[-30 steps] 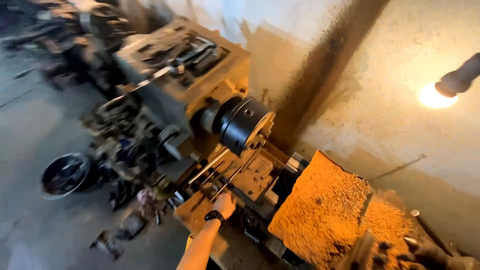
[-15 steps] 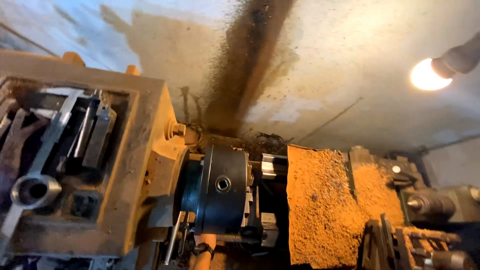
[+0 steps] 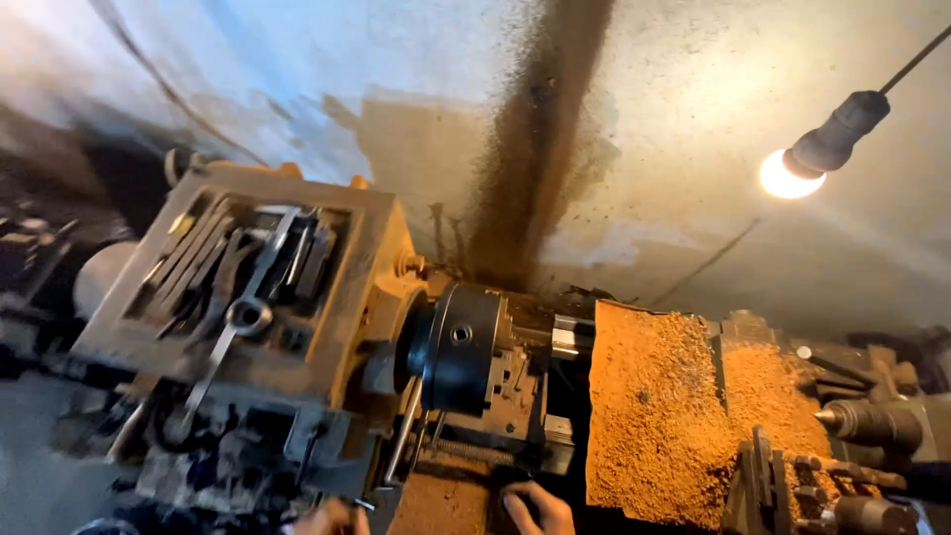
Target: Operating a lathe machine to shape a metal component.
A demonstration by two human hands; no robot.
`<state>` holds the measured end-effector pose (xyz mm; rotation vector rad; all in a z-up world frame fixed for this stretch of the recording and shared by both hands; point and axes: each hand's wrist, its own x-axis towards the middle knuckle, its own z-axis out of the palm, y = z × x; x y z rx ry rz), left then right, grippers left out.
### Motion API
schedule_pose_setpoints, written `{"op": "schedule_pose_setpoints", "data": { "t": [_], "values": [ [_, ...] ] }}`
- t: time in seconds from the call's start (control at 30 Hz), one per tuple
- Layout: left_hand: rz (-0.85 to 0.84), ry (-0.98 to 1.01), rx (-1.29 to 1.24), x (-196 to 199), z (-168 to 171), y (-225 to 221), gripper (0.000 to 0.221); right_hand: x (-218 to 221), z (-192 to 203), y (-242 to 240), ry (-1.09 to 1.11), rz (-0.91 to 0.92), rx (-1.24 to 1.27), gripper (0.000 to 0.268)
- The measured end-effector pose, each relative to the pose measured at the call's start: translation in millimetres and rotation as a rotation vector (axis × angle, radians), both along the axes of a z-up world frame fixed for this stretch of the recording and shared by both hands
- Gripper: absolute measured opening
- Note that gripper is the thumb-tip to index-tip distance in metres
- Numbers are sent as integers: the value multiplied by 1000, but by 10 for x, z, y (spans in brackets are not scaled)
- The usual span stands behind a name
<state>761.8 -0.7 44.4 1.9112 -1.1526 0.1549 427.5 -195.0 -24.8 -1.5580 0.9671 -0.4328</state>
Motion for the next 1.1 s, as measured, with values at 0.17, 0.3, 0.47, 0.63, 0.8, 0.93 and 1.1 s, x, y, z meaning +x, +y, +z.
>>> {"op": "schedule_pose_setpoints", "data": {
  "t": [0.17, 0.3, 0.47, 0.63, 0.8, 0.93, 1.1],
  "values": [
    [-74, -136, -282, 94, 1628, -1458, 28, 294, 1071, -212, 67, -32, 280, 21],
    [-326, -253, -265, 215, 2169, -2504, 36, 156, 1334, -142, -214, -81, 277, 20],
    [-540, -306, -192, 307, 2010, -2908, 10, -6, 1350, -184, -331, -195, 160, 18],
    [-458, -624, 169, 33, 2290, -2894, 50, 801, 2718, -246, -539, -270, 22, 35],
    [-326, -593, 255, -130, 2545, -2490, 56, 1963, 2863, -1205, -690, -595, 311, 36],
    [-382, -86, -278, -276, 2151, -1427, 35, 2345, 2812, -1446, -880, -679, 422, 27],
    [-345, 204, -305, -253, 1606, -1836, 52, 2135, 3077, -884, -1231, -633, 377, 20]
  ]
}}
